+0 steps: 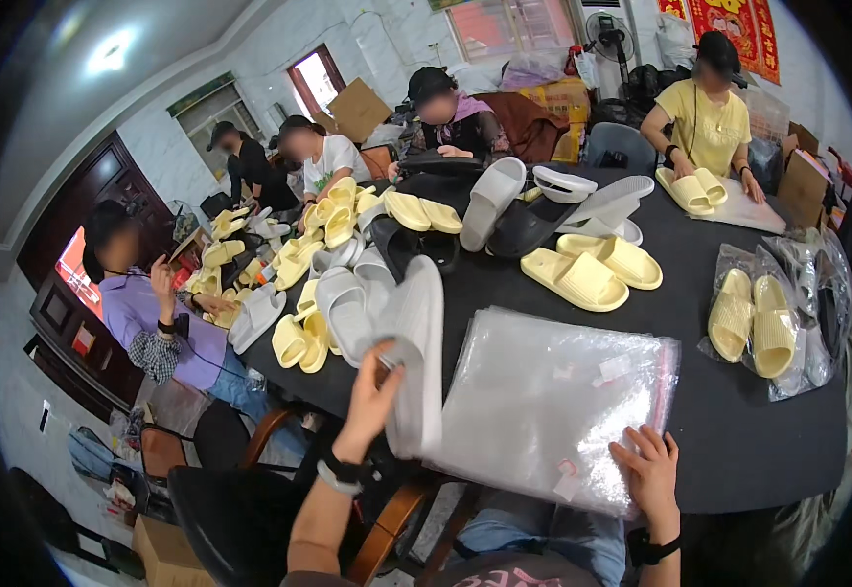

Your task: The person places pairs of slippers into clear plastic bags at a table. They handle yellow, white, and black slippers, placing them into bags and arranging them on the table. Other people are working at the same table in the background.

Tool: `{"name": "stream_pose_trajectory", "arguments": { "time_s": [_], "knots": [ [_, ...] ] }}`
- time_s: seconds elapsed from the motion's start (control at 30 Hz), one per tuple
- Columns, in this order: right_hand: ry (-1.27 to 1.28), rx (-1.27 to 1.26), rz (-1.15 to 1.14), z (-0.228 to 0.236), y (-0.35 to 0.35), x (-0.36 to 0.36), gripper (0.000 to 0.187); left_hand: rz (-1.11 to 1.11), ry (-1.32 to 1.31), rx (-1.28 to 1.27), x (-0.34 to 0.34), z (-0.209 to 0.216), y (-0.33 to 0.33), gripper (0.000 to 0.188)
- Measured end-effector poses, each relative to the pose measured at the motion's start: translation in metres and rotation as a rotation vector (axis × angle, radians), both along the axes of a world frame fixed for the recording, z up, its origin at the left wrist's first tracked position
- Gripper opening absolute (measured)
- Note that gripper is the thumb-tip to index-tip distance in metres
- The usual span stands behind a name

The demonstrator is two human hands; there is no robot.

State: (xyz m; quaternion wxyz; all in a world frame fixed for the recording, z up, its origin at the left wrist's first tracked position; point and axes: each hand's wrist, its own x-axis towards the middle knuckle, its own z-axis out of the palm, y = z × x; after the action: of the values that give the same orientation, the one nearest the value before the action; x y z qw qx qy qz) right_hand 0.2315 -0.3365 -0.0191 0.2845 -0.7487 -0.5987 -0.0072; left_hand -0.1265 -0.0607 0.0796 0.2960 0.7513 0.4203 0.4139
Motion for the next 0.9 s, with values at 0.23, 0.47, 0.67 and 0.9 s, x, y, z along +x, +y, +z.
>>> {"name": "stream_pose_trajectory", "arguments": {
  "time_s": [0.23, 0.47, 0.67, 0.9],
  "knots": [
    [0.014, 0.008, -0.007, 0.001, 0.001, 0.0, 0.039, 0.269, 0.504, 0.558, -0.039, -0.011, 0.177, 0.044],
    [0.048, 0.01, 0.015, 0.003, 0.003, 0.004, 0.037, 0.325, 0.528, 0.38, -0.028, -0.061, 0.243, 0.055],
    [0.048, -0.019, 0.042, 0.002, 0.001, 0.008, 0.04, 0.152, 0.374, 0.385, 0.01, -0.074, 0.152, 0.049],
    [0.595, 0.277, -0.074, -0.022, -0.007, 0.023, 0.057, -0.35, -0.095, -0.608, 0.04, -0.105, 0.028, 0.07]
  ]
}}
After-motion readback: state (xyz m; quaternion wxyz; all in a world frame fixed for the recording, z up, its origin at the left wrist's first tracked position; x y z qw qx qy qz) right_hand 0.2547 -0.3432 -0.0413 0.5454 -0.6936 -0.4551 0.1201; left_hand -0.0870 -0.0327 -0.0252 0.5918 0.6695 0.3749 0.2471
